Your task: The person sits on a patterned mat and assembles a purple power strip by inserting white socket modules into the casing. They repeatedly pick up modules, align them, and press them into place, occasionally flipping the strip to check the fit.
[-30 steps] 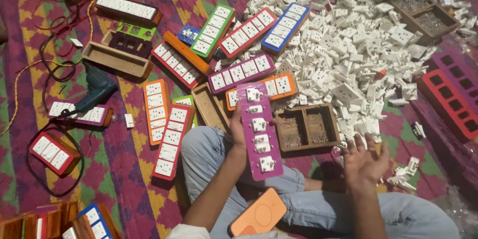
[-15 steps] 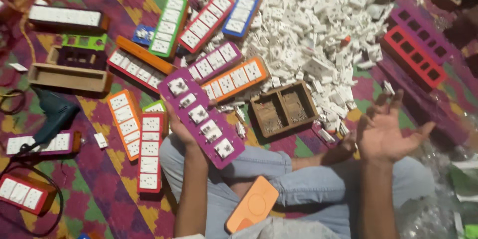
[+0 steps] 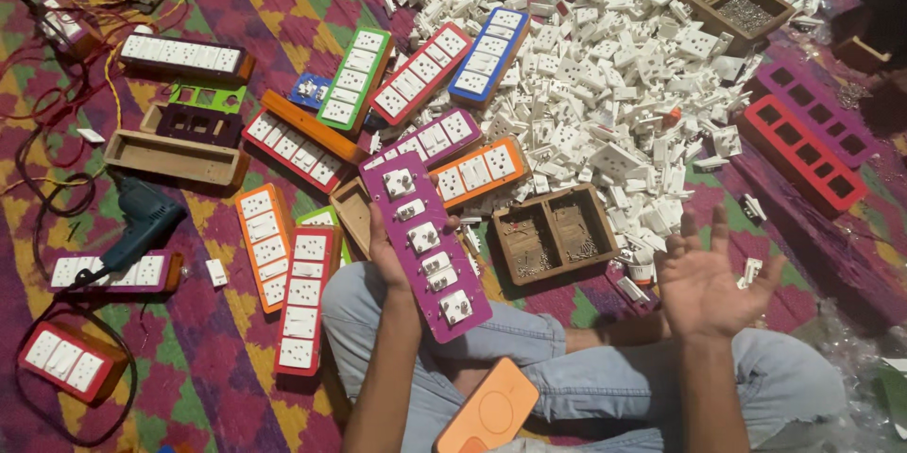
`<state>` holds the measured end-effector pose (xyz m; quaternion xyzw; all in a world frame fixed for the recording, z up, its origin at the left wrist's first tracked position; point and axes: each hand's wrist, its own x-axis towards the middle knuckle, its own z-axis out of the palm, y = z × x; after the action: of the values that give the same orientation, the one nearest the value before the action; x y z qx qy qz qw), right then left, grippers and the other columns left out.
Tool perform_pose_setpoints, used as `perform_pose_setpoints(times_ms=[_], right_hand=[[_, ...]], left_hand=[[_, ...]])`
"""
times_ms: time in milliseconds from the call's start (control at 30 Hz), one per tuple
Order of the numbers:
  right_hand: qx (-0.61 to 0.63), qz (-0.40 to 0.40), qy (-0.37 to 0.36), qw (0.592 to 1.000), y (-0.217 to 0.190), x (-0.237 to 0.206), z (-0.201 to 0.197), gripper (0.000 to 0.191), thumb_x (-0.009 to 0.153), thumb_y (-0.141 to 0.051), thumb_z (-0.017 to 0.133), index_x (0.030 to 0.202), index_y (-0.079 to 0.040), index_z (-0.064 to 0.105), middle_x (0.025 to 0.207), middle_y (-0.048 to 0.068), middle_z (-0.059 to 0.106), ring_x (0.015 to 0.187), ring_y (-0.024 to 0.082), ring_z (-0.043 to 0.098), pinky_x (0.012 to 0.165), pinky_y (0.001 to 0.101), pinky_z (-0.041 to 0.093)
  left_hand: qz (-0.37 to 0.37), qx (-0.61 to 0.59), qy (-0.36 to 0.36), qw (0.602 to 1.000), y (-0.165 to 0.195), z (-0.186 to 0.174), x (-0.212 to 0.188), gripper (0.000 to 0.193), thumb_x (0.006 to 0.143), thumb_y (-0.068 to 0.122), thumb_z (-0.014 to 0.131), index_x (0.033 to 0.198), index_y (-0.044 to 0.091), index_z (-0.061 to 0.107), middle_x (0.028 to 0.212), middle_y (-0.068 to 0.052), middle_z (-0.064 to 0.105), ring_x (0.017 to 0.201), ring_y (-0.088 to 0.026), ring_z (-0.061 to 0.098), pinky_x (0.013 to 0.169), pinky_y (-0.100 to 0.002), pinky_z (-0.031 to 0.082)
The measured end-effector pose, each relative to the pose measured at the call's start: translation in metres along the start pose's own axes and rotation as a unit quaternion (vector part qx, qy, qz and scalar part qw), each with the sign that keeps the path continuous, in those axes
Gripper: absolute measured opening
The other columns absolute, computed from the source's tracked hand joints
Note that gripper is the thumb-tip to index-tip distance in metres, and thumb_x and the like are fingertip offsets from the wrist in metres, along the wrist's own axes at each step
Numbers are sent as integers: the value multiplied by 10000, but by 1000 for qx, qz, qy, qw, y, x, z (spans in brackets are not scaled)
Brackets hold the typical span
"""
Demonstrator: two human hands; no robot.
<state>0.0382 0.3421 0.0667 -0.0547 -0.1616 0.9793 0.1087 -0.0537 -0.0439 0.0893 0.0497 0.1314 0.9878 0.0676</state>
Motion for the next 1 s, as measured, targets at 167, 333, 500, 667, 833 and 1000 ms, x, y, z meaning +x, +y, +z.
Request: perform_pose_setpoints(times_ms=[167, 333, 500, 667, 833, 1000], right_hand=[[20, 7, -8, 1000, 1, 2, -7, 767, 986, -695, 576, 1462, -97, 502, 1304, 166, 603, 1007, 270, 567, 920, 391, 496], [-3, 16, 6, 1000, 1, 0, -21, 785, 996, -714, 564, 1488, -107, 487, 1306, 159, 583, 1033, 260, 567, 945, 369, 492], [-27, 66, -86, 994, 24, 10, -11, 863, 1053, -757, 456, 1568, -69, 381, 1414, 246, 507, 1066, 304, 558, 937, 397, 487], [-100, 107, -79, 986, 27, 17, 5, 1040, 929, -838, 391, 1707, -160, 257, 1568, 282, 465, 1121, 329, 607, 965, 444, 495], [-47, 60, -117, 990, -21, -12, 4, 939, 956, -840, 327, 1582, -147, 417, 1301, 226, 675, 1027, 341, 656, 939, 429, 521], [-133, 20, 11, 991, -9, 6, -23, 823, 1065, -717, 244, 1440, -45, 535, 1089, 152, 698, 908, 241, 650, 802, 375, 533]], left_hand=[[-36, -51, -21, 998, -3, 5, -2, 761, 1044, 598, 402, 1517, 1, 414, 1381, -198, 600, 884, -376, 725, 696, -465, 637], [-18, 1, -7, 1000, -3, -3, -3, 757, 1081, 597, 413, 1525, -16, 427, 1416, -245, 585, 902, -378, 721, 713, -465, 636], [-31, -20, 32, 999, -12, -29, 0, 728, 1050, 584, 418, 1505, 17, 451, 1357, -217, 619, 941, -373, 719, 787, -527, 626], [-51, 24, 62, 997, -29, -57, -10, 678, 1106, 541, 438, 1516, 2, 444, 1387, -242, 606, 1017, -383, 695, 864, -560, 596], [-71, 13, 19, 997, -28, -59, -22, 629, 1163, 498, 458, 1528, -14, 437, 1418, -267, 593, 1094, -394, 670, 940, -594, 566], [-118, 58, -14, 991, -39, -37, -12, 681, 1157, 511, 430, 1622, 15, 444, 1443, -247, 603, 1089, -430, 677, 874, -659, 554]])
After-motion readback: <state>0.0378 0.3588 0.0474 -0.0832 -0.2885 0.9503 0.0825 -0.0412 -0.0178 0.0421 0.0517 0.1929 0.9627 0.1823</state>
